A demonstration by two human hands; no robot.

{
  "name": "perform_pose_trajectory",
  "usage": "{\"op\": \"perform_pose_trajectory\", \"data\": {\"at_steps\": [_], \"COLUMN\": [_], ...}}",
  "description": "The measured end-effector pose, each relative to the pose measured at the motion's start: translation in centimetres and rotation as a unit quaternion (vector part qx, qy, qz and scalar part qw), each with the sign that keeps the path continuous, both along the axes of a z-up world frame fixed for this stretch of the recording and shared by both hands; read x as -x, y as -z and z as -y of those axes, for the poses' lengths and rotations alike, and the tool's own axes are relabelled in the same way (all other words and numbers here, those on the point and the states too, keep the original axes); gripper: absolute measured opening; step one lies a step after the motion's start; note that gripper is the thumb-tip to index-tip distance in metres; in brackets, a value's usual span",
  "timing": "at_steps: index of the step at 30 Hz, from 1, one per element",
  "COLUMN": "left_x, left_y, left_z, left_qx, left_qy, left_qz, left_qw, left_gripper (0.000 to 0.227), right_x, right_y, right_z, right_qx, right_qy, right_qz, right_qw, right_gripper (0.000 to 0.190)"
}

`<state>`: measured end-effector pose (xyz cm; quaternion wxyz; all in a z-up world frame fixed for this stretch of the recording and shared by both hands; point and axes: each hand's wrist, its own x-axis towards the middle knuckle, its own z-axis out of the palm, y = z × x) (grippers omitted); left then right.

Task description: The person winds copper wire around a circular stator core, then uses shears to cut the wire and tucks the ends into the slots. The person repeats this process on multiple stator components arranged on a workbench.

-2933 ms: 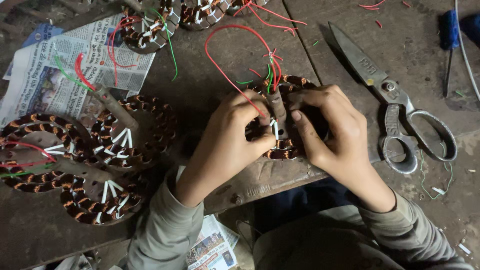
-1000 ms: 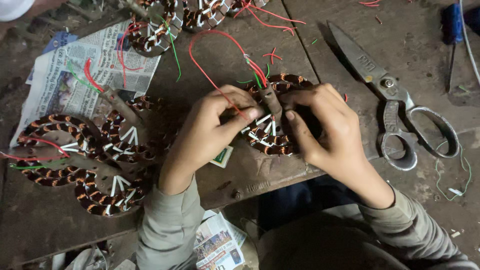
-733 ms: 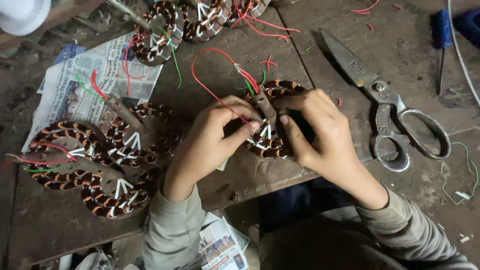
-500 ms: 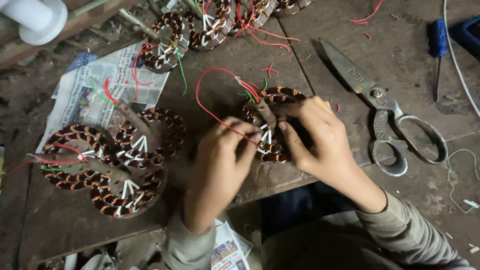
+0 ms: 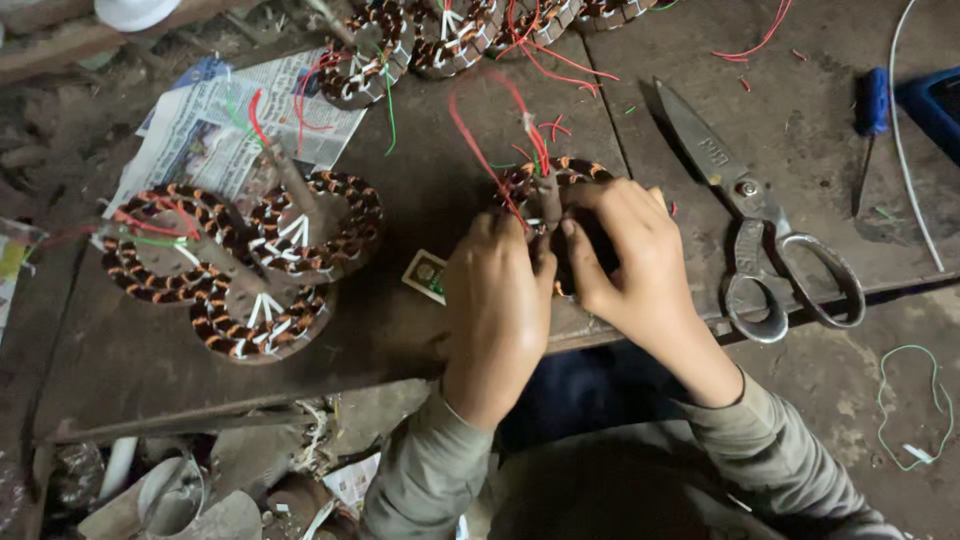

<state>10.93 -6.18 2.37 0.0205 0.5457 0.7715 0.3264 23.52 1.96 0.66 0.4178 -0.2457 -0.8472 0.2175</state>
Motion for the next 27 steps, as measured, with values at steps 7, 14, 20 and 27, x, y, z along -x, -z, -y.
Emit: {"op": "perform_pose_trajectory", "data": {"at_steps": [7,14,20,27], "left_x": [1.3,0.7,1.2,3.8], "left_y": [1.7,1.6,1.4,2.3], "left_z": [0.7,1.3,1.0,-0.4], "left_qx": [-0.063,-0.084,-0.042,-0.015], "left_qy": [0.057,0.052,0.085,0.158], "left_qz": [0.03,0.056,-0.045,0.048], "left_qw": [0.996,0.993,0.994,0.986], "left_gripper": [0.024,0.023,0.021,0.017], "right_x": [-0.1,-0.1,-0.3,-0.4], "right_y": [-0.2,-0.4,-0.3,-0.5], "right_z": [0.0,0.0,0.0,0.0], "right_qx": [-0.003,-0.007,-0.007,-0.009], "right_qy": [-0.016,-0.034,-0.043,-0.044], "right_qz": [0.006,-0.002,-0.008,-0.006], "right_qw": [1.0,0.999,0.999,0.999], "right_gripper": [0.026,0.031,0.033,0.034]}}
